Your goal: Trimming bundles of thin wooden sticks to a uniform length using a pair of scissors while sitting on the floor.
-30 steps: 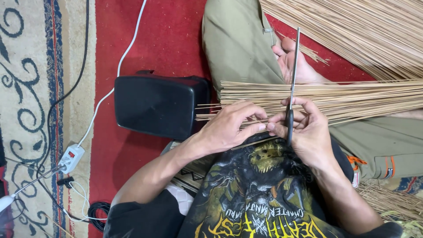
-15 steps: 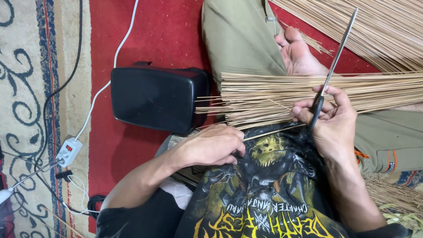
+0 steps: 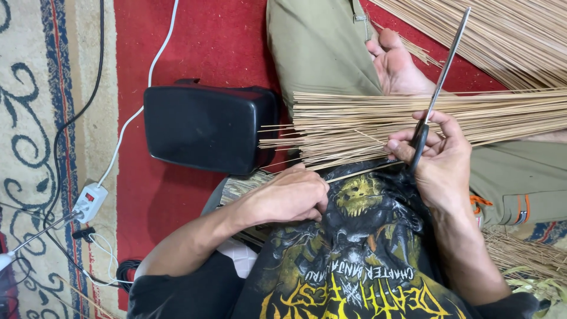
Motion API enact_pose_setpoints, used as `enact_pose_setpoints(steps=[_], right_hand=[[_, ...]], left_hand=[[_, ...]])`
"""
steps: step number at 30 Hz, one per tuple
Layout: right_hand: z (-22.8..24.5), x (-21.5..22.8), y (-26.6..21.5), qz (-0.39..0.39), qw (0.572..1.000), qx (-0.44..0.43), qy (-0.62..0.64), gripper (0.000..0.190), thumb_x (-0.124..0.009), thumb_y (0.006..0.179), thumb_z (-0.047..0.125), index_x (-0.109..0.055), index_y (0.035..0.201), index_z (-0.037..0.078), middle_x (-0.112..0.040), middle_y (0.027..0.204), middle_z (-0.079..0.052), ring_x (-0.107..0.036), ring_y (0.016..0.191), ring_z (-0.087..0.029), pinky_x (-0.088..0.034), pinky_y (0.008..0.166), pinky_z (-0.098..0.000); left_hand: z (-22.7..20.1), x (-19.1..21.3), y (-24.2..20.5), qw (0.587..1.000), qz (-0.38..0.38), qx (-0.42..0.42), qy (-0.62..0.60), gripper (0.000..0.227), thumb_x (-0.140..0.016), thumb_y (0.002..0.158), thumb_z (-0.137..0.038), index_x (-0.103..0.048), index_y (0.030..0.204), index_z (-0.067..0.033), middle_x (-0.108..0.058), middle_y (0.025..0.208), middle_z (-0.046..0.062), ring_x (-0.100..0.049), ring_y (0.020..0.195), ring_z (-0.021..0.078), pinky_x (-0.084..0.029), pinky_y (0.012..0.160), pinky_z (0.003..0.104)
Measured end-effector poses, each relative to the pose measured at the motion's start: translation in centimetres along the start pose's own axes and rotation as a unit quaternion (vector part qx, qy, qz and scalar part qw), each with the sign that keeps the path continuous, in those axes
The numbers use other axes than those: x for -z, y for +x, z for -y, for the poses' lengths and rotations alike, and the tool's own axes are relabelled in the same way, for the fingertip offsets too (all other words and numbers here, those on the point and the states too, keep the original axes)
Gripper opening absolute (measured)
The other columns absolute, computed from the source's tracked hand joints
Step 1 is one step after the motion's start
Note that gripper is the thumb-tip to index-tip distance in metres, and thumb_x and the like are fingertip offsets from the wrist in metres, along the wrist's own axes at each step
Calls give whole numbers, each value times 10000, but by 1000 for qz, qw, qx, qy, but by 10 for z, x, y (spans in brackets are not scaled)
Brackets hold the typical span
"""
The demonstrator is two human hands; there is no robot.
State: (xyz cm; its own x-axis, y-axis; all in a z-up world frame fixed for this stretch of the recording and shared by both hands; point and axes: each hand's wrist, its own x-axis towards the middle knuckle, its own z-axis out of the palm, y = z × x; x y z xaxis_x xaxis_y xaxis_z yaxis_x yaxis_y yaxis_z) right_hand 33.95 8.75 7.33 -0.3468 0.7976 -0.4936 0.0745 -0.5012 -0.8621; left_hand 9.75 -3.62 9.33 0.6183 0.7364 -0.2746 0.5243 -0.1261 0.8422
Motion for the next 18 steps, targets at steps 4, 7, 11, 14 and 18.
enact_pose_setpoints(steps=[4, 7, 11, 14, 18], right_hand=[[-6, 0, 2, 0, 1000, 4, -2, 580, -722, 867, -110, -447, 1356, 35, -682, 955, -142, -693, 806, -181, -606, 726, -242], [-14, -2, 5, -37, 999, 13, -27, 625, -796, 838, -79, -469, 1360, 26, -702, 962, -192, -736, 791, -191, -674, 695, -324], [-12, -4, 6, -32, 999, 12, -2, 623, -803, 824, -85, -480, 1346, 18, -709, 945, -198, -745, 786, -196, -675, 693, -312], [-6, -5, 9, -29, 999, 10, 10, 614, -805, 825, -81, -482, 1339, 13, -714, 941, -202, -751, 780, -199, -678, 686, -305], [-5, -4, 15, -23, 999, 18, 37, 600, -804, 830, -79, -489, 1331, 13, -715, 936, -200, -750, 781, -185, -676, 693, -297]], left_hand=[[35, -59, -4, 989, -124, -62, -48, 83, -779, 751, -162, -761, 711, -92, -678, 716, 11, -624, 637, 174, -437, 742, 344], [46, -85, -6, 997, -34, 14, 71, 242, -680, 850, -445, -681, 756, -222, -617, 751, -22, -664, 857, 215, -455, 723, 436], [11, -34, -14, 996, -18, 54, 71, 203, -653, 854, -399, -672, 749, -227, -622, 736, -15, -659, 837, 227, -444, 700, 426], [-7, 9, -12, 994, 8, 91, 50, 190, -662, 849, -364, -703, 739, -215, -636, 681, 4, -678, 812, 267, -485, 679, 432], [-21, 53, -13, 988, 50, 144, 0, 135, -705, 815, -295, -738, 718, -207, -619, 603, 16, -675, 749, 267, -522, 669, 418]])
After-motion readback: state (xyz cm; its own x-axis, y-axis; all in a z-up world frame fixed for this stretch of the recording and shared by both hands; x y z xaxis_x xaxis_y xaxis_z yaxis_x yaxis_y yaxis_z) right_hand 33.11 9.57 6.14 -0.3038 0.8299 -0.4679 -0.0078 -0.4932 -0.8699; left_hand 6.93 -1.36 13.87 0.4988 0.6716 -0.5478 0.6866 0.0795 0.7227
